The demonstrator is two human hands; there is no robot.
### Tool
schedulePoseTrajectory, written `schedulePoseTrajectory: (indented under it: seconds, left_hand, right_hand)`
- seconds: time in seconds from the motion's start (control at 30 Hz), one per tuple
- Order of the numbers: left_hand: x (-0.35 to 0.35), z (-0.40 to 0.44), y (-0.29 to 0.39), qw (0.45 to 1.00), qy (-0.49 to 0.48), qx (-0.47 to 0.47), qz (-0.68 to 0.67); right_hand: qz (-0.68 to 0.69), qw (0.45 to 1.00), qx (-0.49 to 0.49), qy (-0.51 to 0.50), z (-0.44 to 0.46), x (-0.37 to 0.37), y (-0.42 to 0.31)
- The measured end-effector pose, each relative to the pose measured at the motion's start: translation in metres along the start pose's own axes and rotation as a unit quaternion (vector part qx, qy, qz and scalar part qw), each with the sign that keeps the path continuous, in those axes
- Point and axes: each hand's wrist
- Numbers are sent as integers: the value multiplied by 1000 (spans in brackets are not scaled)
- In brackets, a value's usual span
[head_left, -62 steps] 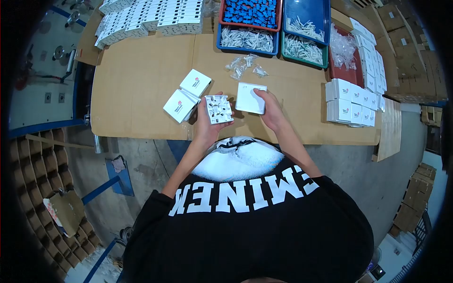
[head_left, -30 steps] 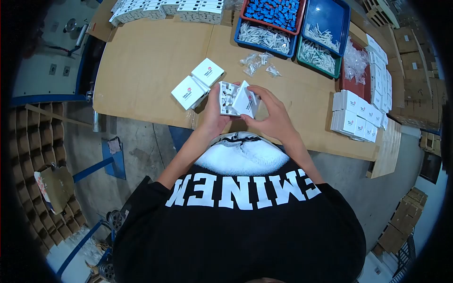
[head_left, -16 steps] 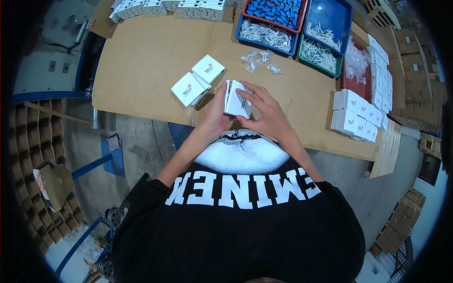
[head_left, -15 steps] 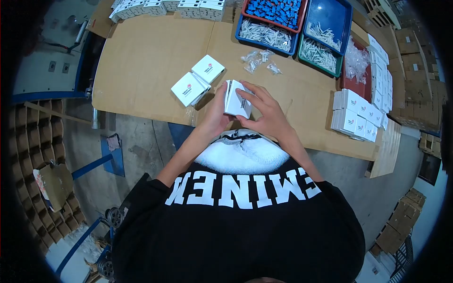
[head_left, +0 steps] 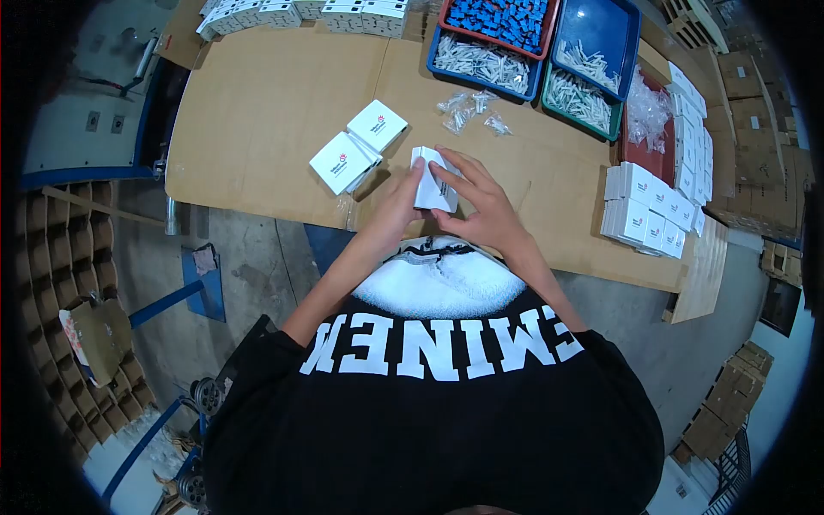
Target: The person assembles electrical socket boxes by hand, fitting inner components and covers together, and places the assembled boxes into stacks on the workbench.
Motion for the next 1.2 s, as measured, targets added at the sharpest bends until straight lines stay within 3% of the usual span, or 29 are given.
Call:
schedulePoseTrajectory:
  seconds: [0.17, 0.23, 0.27, 0.37, 0.4, 0.5, 0.57, 0.63, 0.7, 0.77, 0.83, 0.9, 1.03, 1.1, 1.2]
  left_hand:
    - [3, -4, -8, 996, -73, -29, 33]
    - [-2, -7, -13, 993, -93, -29, 70]
    - [-4, -8, -12, 990, -113, -15, 84]
    - [2, 3, -26, 976, -145, -32, 159]
    - [-3, 0, -22, 976, -146, -33, 161]
    - [-16, -10, -13, 962, -167, -74, 202]
    - [-16, -13, -11, 961, -187, -70, 194]
    - [-19, -14, -11, 960, -183, -74, 197]
    - [-27, -12, -6, 990, -105, 0, 97]
    - [-25, -5, -9, 993, -97, -9, 70]
    - [-23, 4, -6, 988, -33, -148, -11]
    - [-24, 3, 4, 981, -42, -184, -48]
    - [-15, 4, 4, 986, -41, -160, -28]
    - [-20, 4, 5, 980, 3, -188, 61]
    - [-19, 13, 5, 986, -5, -163, 42]
  right_hand:
    - [32, 999, -16, -10, 6, 15, 0]
    - [254, 962, -85, 61, 11, 20, 6]
    - [185, 970, -86, 132, 16, 15, 4]
    - [69, 980, -149, 113, 24, 13, 1]
    - [9, 986, -78, 148, 26, 7, 7]
    - [6, 982, 0, 191, 24, 1, 15]
    - [11, 982, -6, 190, 18, 0, 13]
    - [14, 982, -6, 190, 17, -2, 15]
    - [119, 960, -107, 230, 21, -1, 18]
    - [190, 937, -145, 256, 25, 7, 12]
    - [260, 907, -180, 280, 22, 15, 6]
    - [332, 918, -202, 81, 4, 23, 4]
    - [295, 937, -172, 78, -9, 16, 4]
    - [314, 927, -178, 103, -9, 20, 0]
    - [336, 905, -258, 45, -11, 35, -9]
Point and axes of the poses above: each hand's wrist, its own z-axis towards the middle knuckle, its own x-axis out of the back of the hand, y = z × x, and after that the axes turned 10 degrees about -y, right-handed
